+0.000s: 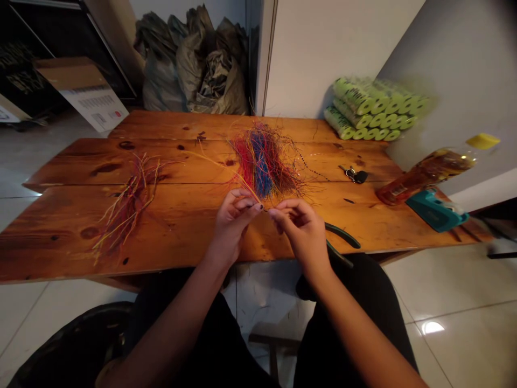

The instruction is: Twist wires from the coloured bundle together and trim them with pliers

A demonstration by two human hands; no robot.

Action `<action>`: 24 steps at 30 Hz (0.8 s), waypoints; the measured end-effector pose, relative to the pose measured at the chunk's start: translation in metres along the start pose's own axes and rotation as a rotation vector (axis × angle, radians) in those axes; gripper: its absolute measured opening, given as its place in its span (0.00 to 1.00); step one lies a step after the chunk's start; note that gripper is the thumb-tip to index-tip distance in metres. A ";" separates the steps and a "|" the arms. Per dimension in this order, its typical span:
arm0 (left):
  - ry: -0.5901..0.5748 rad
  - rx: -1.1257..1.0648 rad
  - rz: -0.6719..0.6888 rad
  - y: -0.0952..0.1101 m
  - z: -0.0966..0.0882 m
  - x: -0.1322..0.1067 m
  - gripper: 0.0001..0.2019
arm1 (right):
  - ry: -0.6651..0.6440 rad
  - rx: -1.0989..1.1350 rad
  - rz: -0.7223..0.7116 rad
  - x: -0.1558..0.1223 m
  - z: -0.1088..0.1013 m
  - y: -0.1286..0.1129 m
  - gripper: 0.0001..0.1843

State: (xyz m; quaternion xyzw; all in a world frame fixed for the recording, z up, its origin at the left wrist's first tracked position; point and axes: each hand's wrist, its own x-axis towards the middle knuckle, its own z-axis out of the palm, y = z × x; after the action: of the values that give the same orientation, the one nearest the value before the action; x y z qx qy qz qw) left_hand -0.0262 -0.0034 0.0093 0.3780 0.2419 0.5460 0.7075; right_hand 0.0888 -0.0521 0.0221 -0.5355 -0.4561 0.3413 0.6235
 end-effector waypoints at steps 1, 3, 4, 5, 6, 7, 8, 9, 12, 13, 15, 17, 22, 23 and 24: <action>0.031 -0.009 0.028 -0.002 0.001 0.000 0.12 | 0.011 -0.132 -0.102 -0.001 0.000 0.000 0.06; 0.079 -0.008 0.072 -0.003 0.003 -0.002 0.12 | 0.014 -0.363 -0.294 -0.004 0.000 0.002 0.04; 0.090 -0.002 0.081 -0.004 0.004 -0.002 0.12 | 0.018 -0.442 -0.371 -0.005 -0.001 0.002 0.04; 0.099 0.002 0.084 -0.004 0.004 -0.003 0.12 | 0.025 -0.498 -0.431 -0.006 -0.001 0.003 0.04; 0.106 0.007 0.083 -0.004 0.005 -0.003 0.12 | 0.031 -0.539 -0.477 -0.007 -0.002 0.004 0.04; 0.113 0.012 0.078 -0.004 0.006 -0.004 0.12 | 0.031 -0.574 -0.518 -0.007 -0.003 0.005 0.05; 0.120 0.016 0.071 -0.004 0.007 -0.004 0.12 | 0.021 -0.605 -0.555 -0.007 -0.004 0.006 0.06; 0.127 0.017 0.067 -0.004 0.007 -0.004 0.12 | 0.007 -0.633 -0.590 -0.006 -0.005 0.007 0.06; 0.146 -0.003 0.058 -0.005 0.008 -0.003 0.12 | -0.036 -0.676 -0.634 -0.004 -0.005 0.007 0.07; 0.152 -0.015 0.059 -0.005 0.008 -0.003 0.13 | -0.044 -0.668 -0.616 -0.003 -0.005 0.007 0.07; 0.159 -0.035 0.057 -0.006 0.007 -0.003 0.13 | -0.064 -0.607 -0.506 -0.001 -0.004 0.005 0.06; 0.149 -0.048 0.052 -0.006 0.006 -0.003 0.14 | -0.118 -0.439 -0.292 0.001 -0.004 0.001 0.05; 0.128 -0.077 0.015 -0.006 0.007 -0.002 0.14 | -0.362 0.277 0.390 0.007 -0.004 -0.007 0.07; 0.133 -0.078 0.005 -0.007 0.008 -0.001 0.14 | -0.392 0.370 0.482 0.008 -0.004 -0.007 0.07; 0.136 -0.076 -0.004 -0.007 0.007 -0.001 0.13 | -0.413 0.422 0.538 0.009 -0.004 -0.006 0.08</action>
State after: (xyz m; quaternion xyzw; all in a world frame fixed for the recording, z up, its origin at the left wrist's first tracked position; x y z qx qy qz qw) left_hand -0.0165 -0.0069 0.0078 0.3126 0.2693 0.5778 0.7043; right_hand 0.0953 -0.0463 0.0300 -0.4162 -0.3351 0.6791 0.5033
